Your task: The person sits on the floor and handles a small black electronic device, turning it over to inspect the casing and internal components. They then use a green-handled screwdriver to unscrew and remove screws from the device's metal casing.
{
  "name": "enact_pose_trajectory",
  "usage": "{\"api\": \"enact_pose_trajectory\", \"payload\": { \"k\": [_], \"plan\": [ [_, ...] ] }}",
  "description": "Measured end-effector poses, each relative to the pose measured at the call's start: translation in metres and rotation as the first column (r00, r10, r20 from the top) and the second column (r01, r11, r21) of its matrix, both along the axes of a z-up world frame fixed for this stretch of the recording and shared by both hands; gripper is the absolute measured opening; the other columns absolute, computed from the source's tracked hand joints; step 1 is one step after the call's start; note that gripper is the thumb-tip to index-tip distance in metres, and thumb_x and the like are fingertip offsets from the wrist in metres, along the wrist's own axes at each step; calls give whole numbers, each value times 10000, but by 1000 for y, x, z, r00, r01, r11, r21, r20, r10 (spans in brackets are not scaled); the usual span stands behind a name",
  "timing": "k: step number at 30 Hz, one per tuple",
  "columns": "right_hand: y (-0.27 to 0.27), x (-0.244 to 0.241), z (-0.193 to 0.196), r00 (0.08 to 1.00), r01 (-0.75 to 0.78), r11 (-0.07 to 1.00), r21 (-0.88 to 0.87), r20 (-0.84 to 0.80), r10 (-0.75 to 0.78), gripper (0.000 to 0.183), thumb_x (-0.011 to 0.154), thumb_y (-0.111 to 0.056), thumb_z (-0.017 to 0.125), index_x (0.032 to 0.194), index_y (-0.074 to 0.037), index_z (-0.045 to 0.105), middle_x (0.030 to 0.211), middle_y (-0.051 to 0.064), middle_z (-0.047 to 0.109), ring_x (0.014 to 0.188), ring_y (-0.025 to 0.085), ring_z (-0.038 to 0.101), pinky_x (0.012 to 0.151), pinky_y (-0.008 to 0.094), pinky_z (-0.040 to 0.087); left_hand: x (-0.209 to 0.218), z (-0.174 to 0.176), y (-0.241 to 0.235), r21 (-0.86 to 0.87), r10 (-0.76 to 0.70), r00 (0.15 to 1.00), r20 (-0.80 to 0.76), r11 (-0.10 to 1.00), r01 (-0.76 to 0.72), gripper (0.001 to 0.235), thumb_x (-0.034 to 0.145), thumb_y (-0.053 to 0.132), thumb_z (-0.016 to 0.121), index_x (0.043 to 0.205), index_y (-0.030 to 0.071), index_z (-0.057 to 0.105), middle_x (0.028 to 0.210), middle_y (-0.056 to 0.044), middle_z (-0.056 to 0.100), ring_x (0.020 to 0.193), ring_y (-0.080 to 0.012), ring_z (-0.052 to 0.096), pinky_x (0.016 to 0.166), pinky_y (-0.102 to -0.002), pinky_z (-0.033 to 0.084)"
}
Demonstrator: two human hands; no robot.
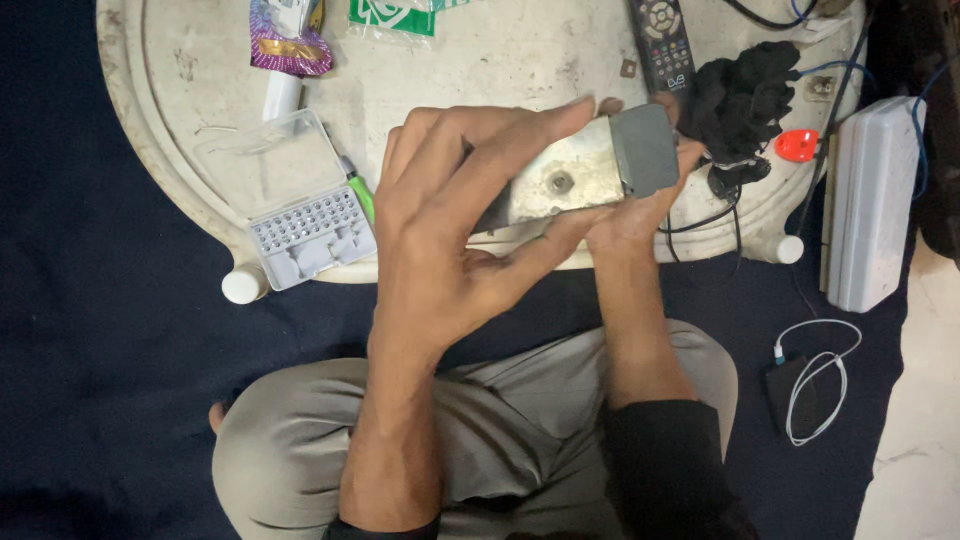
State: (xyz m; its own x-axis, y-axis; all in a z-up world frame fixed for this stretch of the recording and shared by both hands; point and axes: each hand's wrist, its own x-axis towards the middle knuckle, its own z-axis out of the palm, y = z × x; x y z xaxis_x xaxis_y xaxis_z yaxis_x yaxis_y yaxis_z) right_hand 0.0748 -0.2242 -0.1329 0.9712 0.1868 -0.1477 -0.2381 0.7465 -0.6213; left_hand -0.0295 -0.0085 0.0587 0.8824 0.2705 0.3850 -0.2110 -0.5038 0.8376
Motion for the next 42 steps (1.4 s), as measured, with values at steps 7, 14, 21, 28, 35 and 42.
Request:
{"api": "enact_pose_trajectory", "payload": {
  "k": [7, 14, 21, 28, 35, 42],
  "plan": [
    [12, -14, -9, 994, -18, 989, -147, -110, 2, 453, 1088, -426, 408, 1343, -87, 568, 1282, 132, 655, 1202, 269, 646, 1069, 434, 540, -2, 4, 2, 72, 66, 998, 21, 995, -67, 529, 854, 269, 946, 1305, 133, 707, 1034, 10, 663, 929, -160, 555, 792, -289, 467],
    [28, -18, 20, 987, -50, 785, -618, 88, 133, 507, 1132, -286, 413, 1537, 18, 452, 1532, 181, 529, 1405, 244, 528, 1226, 377, 423, -6, 9, 11, 144, 56, 998, 3, 988, -56, 491, 886, 293, 945, 1282, 120, 713, 1033, 5, 668, 947, -165, 553, 822, -297, 473],
    [47, -25, 78, 799, 189, 618, -763, 485, 355, 609, 1153, -481, 233, 1367, -2, 544, 1523, 185, 481, 1458, 262, 458, 1265, 429, 376, -2, 14, 17, 179, 10, 1000, -16, 984, -7, 540, 867, 315, 942, 1318, 117, 720, 1130, 8, 703, 979, -170, 571, 889, -332, 439],
    [43, -33, 88, 803, 205, 664, -720, 511, 306, 789, 1044, -715, 439, 1425, -29, 531, 1439, 108, 529, 1398, 243, 486, 1191, 407, 386, 2, 19, 4, 140, 47, 999, -16, 989, -45, 525, 838, 334, 950, 1241, 91, 717, 1171, 5, 742, 1006, -171, 587, 936, -317, 432],
    [46, -36, 56, 827, 92, 801, -591, 494, 270, 776, 971, -701, 617, 1393, -59, 513, 1339, 85, 542, 1373, 211, 459, 1222, 421, 379, 6, 20, 0, 241, 62, 998, -19, 969, -56, 679, 831, 364, 956, 1284, -8, 614, 1151, -41, 754, 1131, -276, 558, 1055, -425, 394],
    [50, -47, 59, 877, 62, 783, -619, 409, 253, 791, 1033, -706, 524, 1456, -41, 464, 1427, 115, 482, 1412, 250, 472, 1156, 425, 413, 5, -6, -1, 280, 151, 983, 107, 944, -175, 1048, 787, 488, 995, 1465, 33, 339, 1398, -149, 440, 1320, -276, 388, 1162, -393, 354]
  ]
}}
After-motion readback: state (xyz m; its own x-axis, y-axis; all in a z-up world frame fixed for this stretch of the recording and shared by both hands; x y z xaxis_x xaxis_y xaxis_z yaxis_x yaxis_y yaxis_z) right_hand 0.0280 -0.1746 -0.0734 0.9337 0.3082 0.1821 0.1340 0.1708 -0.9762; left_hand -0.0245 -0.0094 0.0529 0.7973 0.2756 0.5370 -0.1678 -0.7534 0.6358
